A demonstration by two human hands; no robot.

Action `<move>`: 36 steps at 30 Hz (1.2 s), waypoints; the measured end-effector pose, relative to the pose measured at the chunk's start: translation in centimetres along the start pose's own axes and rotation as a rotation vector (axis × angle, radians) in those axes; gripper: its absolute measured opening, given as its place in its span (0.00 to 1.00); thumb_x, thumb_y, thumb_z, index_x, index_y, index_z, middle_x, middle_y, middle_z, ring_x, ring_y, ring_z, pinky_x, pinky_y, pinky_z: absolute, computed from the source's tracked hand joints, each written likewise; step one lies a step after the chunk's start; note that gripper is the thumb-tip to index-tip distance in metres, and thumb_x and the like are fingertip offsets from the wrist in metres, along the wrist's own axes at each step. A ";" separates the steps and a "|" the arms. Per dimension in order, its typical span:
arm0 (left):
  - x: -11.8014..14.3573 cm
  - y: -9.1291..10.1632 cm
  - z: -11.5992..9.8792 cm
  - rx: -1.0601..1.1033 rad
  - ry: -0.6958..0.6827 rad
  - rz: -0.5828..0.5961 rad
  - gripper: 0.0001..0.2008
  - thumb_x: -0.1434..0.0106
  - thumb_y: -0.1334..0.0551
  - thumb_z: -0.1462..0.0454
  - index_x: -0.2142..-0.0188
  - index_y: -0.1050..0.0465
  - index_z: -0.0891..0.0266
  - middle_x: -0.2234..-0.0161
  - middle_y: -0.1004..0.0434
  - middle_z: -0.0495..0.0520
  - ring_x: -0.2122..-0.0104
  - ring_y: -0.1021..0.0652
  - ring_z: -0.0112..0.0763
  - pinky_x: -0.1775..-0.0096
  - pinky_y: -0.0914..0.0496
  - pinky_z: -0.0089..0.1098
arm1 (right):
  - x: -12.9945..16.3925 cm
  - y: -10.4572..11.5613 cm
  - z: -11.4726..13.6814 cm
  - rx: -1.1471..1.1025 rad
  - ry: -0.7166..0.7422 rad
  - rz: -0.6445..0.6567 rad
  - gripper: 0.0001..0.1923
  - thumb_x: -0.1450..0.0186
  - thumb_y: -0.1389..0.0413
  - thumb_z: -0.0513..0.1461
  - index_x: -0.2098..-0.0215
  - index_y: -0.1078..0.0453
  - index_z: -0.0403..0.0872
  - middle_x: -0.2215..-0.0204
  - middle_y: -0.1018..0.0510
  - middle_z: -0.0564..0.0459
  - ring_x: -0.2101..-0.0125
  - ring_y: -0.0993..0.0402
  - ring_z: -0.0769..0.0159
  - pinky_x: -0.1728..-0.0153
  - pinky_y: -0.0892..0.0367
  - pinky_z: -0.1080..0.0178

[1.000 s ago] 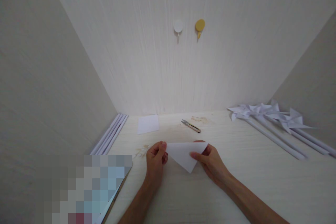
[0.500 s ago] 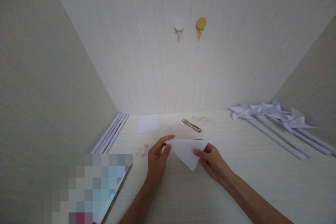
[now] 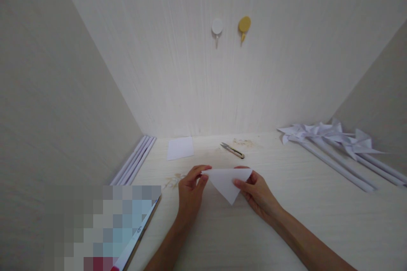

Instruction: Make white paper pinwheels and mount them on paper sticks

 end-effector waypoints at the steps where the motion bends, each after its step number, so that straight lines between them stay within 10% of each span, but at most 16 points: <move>1: 0.0 0.0 0.0 0.001 0.008 0.000 0.10 0.48 0.40 0.59 0.70 0.25 0.62 0.68 0.24 0.53 0.66 0.27 0.32 0.64 0.34 0.28 | 0.0 0.0 0.0 0.002 0.004 -0.003 0.23 0.66 0.33 0.33 0.72 0.33 0.44 0.79 0.23 0.57 0.75 0.28 0.72 0.70 0.34 0.68; 36: 0.1 0.1 0.8 0.082 0.078 -0.020 0.08 0.48 0.40 0.61 0.73 0.25 0.62 0.71 0.27 0.51 0.68 0.28 0.28 0.67 0.35 0.26 | 0.4 0.0 0.4 0.110 0.051 -0.038 0.22 0.66 0.34 0.33 0.73 0.34 0.45 0.80 0.26 0.58 0.76 0.31 0.70 0.72 0.35 0.66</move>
Point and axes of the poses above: each hand's wrist, its own x-axis away from the middle knuckle, its own y-axis out of the back of the hand, z = x × y, the point moved 6 cm from there along -x, towards the middle knuckle
